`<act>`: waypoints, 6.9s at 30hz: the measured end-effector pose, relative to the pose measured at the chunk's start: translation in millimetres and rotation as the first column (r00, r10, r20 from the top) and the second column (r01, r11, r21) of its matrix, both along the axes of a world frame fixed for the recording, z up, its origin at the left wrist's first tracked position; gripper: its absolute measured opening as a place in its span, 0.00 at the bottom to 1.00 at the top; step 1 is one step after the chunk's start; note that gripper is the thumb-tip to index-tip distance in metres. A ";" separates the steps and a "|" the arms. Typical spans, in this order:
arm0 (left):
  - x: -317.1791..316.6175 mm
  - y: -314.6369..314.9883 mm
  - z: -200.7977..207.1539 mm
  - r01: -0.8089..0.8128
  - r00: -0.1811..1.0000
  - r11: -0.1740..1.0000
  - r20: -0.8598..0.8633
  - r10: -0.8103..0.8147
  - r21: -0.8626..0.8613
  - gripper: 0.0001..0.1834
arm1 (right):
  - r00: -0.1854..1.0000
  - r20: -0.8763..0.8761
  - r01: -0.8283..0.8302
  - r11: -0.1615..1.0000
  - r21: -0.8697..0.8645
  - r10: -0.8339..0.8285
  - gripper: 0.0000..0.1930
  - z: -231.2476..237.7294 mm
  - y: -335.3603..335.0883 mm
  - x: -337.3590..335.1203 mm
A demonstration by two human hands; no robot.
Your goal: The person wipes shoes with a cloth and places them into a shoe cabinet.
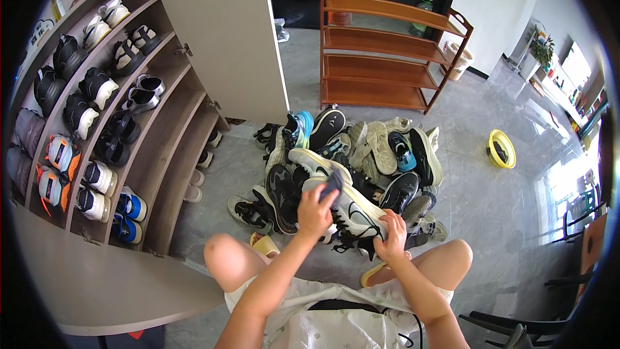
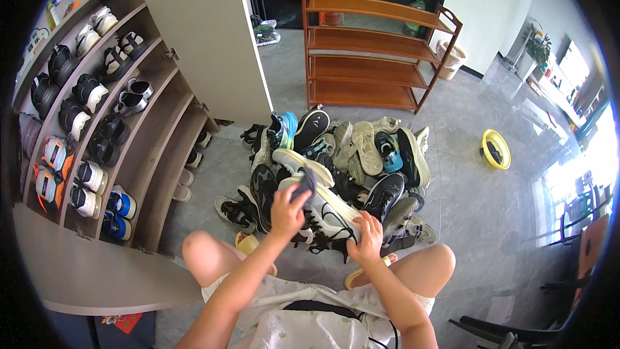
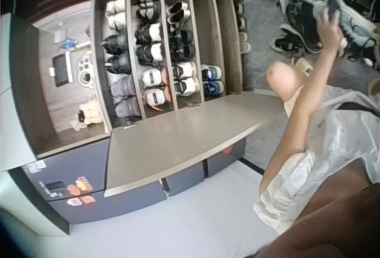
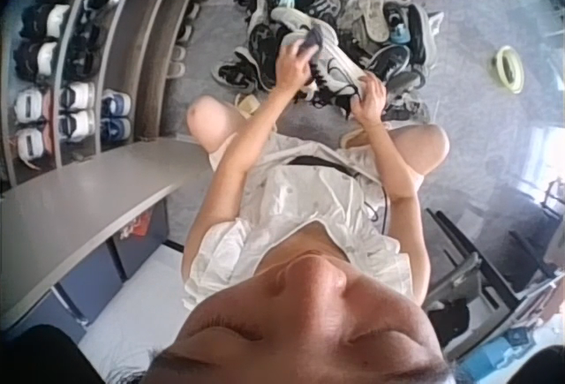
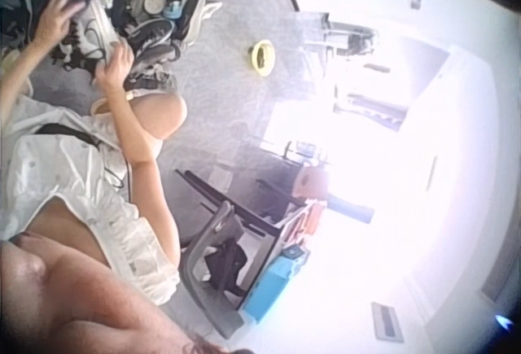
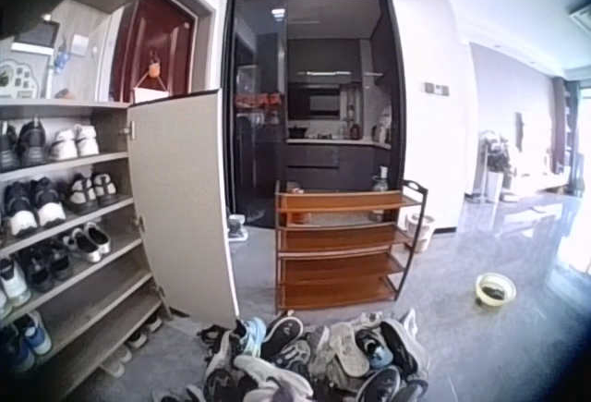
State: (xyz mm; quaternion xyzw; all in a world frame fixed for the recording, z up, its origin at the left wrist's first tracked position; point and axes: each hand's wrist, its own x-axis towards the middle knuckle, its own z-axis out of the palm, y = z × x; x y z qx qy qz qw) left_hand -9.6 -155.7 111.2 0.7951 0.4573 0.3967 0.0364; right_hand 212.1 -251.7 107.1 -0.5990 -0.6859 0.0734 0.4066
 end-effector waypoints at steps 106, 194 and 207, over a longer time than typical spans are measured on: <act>101.5 -38.2 3.2 0.194 0.981 0.968 0.040 -0.190 -0.162 0.24 | -0.297 -0.714 -0.629 0.692 -0.354 -0.635 0.27 -41.9 32.8 67.5; 63.6 -44.4 11.6 0.197 0.978 0.974 -0.041 -0.203 -0.108 0.24 | 0.996 0.072 -0.038 0.995 -0.090 0.045 0.31 0.0 0.4 22.5; 54.5 -25.7 9.9 0.080 0.990 0.987 -0.101 -0.095 -0.142 0.22 | 0.958 0.253 -0.119 0.990 -0.074 0.134 0.32 6.4 -1.6 15.9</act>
